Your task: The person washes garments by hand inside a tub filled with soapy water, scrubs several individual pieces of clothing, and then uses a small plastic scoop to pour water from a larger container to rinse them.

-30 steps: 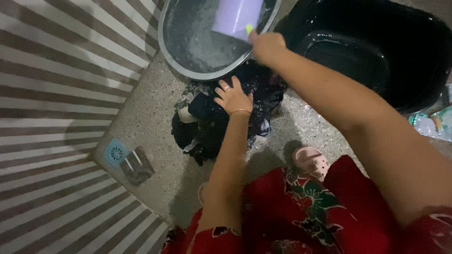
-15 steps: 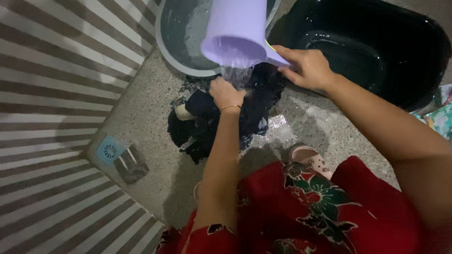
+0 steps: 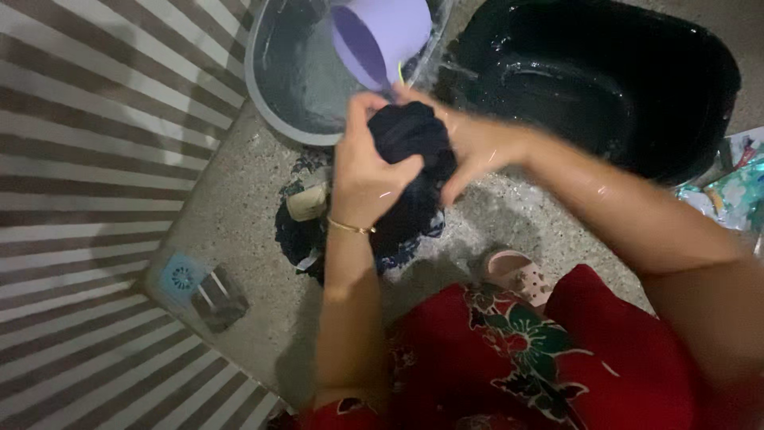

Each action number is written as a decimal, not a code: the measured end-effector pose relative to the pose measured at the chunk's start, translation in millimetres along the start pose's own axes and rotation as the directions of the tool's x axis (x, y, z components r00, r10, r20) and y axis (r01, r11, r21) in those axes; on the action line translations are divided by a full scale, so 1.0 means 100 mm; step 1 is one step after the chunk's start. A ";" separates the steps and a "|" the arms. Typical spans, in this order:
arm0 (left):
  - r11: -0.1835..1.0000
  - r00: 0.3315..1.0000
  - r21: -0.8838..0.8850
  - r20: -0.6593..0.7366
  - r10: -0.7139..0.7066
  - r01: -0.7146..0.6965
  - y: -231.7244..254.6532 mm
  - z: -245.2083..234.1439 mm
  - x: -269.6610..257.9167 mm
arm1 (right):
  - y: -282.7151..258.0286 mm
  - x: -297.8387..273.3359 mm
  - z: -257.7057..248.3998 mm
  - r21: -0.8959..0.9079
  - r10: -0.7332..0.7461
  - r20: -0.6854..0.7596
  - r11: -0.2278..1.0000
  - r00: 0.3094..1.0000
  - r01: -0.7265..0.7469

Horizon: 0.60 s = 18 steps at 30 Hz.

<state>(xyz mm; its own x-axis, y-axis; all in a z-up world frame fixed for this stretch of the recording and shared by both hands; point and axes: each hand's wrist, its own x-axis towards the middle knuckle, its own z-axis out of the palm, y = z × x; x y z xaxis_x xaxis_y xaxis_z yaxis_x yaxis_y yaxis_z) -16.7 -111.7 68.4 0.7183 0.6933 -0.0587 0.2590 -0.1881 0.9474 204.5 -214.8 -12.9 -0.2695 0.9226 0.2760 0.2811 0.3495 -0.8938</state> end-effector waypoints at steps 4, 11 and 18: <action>0.899 0.892 0.022 -0.120 0.437 -0.437 0.22 0.24 -0.04 | 0.29 -0.12 0.48 -0.106 0.142 -0.299 0.978 0.944 -0.181; 0.779 0.780 0.046 0.066 0.622 -0.625 -0.40 0.28 -0.02 | 0.30 -0.11 0.36 0.544 0.308 -0.566 0.836 0.764 0.066; 0.901 0.891 0.181 -0.163 0.423 -0.394 -1.21 0.79 0.02 | 0.17 -0.07 -0.11 -0.451 -0.074 -0.237 0.892 0.969 -0.042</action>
<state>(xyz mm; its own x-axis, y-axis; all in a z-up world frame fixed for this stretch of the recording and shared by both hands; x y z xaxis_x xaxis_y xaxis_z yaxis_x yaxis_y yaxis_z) 4.6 -142.3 -71.7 0.6442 0.6523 0.3994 0.0674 -0.5686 0.8198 221.0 -213.7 -25.8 -0.0639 0.9064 0.4176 0.6773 0.3467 -0.6489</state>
